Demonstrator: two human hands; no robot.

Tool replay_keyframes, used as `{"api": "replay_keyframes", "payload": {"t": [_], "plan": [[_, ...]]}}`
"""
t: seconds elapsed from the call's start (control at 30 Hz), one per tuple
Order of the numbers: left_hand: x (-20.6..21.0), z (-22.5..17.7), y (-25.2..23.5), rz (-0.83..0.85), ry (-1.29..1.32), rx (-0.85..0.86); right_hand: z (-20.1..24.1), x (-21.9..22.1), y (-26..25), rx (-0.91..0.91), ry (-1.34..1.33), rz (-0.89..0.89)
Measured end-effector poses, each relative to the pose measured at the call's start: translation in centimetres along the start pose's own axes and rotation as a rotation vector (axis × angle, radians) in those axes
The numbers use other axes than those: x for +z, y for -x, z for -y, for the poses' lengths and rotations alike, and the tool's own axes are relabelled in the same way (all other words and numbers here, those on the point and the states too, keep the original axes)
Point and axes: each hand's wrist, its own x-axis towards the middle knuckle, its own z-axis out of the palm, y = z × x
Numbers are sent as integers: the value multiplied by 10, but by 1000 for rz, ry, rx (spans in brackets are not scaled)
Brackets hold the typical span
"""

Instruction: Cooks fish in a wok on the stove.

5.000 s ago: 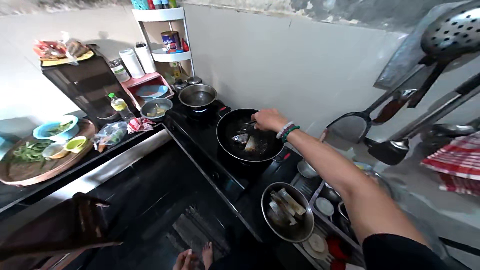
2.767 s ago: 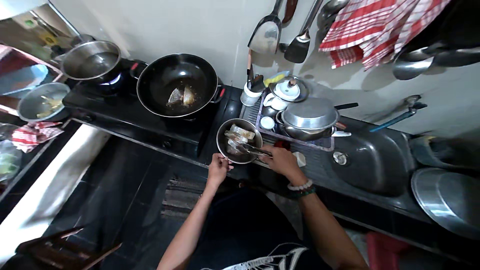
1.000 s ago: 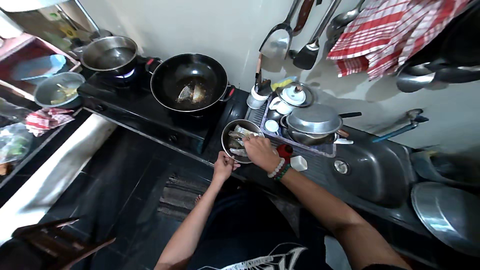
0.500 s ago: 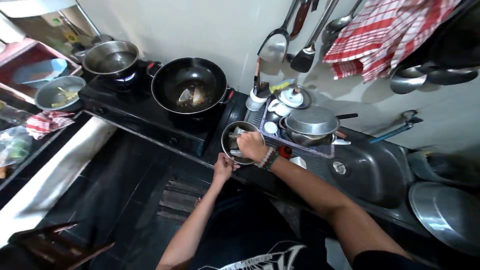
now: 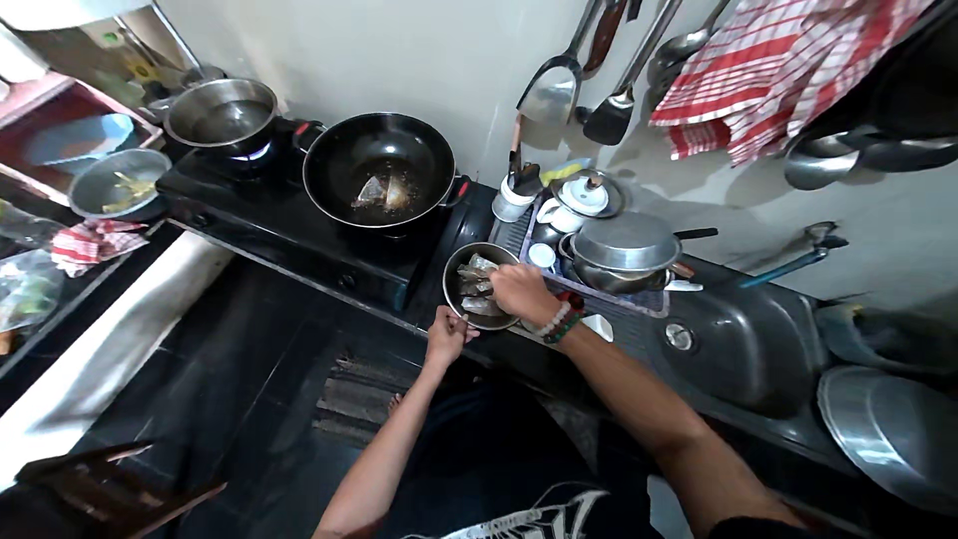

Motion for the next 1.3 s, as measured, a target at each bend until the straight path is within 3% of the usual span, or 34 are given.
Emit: {"api": "replay_keyframes", "payload": {"t": [0.3,0.47,0.67,0.83,0.97,1.3], "plan": [[-1,0,-1,-6,-2,-4,-73,67,44,169,-491,-147],[-2,1,-1,-9,13,-7,-89,100,80,271,-516,-150],[-1,1,-2,-14,4,-9,-86,58,100,306,-337,-68],[-1,-1,-2,-15,10,-16,-71,24,93,232,-237,-96],[-1,0,-1,-14,-14,-7,-59,21,75,165,-130,-116],[1,3,0,-12,-26,4,-50,16,58,198,-56,11]]}}
